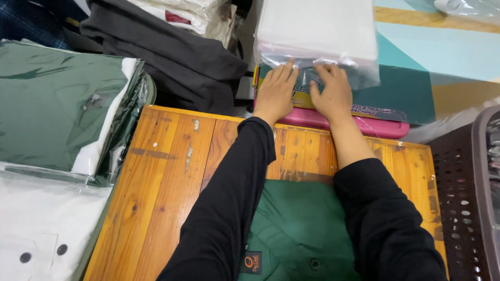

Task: Folding shirts and packing them into individual plastic bags on a wooden table in a factory setting.

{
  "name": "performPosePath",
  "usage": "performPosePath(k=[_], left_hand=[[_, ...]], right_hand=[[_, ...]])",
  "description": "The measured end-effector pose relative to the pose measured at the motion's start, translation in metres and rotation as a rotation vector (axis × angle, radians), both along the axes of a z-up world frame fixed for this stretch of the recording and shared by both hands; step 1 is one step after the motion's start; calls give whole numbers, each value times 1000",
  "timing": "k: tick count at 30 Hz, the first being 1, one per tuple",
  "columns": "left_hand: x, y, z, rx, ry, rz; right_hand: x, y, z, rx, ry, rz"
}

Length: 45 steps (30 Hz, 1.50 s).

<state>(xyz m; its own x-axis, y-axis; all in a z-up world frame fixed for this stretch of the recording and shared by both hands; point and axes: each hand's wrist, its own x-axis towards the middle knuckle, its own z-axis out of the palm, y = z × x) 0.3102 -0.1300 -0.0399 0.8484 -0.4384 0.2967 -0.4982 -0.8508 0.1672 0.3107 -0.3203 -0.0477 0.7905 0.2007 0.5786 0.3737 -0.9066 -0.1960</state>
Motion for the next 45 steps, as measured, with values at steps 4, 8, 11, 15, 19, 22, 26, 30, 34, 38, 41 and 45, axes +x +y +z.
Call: performPosePath(k=[4, 8, 11, 15, 19, 22, 26, 30, 34, 38, 41, 45], left_hand=[[0, 3, 2, -95, -62, -11], [-4, 3, 9, -86, 4, 38], [-2, 4, 8, -34, -2, 66], [-1, 3, 8, -61, 39, 69], [-1, 5, 7, -92, 83, 20], [-1, 5, 8, -86, 112, 20], [0, 5, 4, -96, 102, 16], [4, 4, -2, -37, 73, 21], [5, 2, -5, -32, 52, 29], [10, 2, -7, -76, -68, 39], [21, 1, -21, -141, -215, 62], [28, 2, -28, -212, -407, 89]], right_hand=[[-14, 11, 26, 77, -46, 10], [-14, 17, 30, 93, 129, 25], [-13, 21, 33, -13, 266, -24], [-10, 14, 34, -13, 296, -42], [-8, 14, 33, -128, 338, -164], [-3, 8, 23, -179, 306, -202], [1, 2, 14, -169, 238, -182], [2, 0, 10, -185, 314, -115], [-1, 4, 18, -210, 248, -209], [-1, -2, 11, -229, -235, -113], [9, -10, -6, -237, -348, -73], [17, -19, -25, -251, -393, -65]])
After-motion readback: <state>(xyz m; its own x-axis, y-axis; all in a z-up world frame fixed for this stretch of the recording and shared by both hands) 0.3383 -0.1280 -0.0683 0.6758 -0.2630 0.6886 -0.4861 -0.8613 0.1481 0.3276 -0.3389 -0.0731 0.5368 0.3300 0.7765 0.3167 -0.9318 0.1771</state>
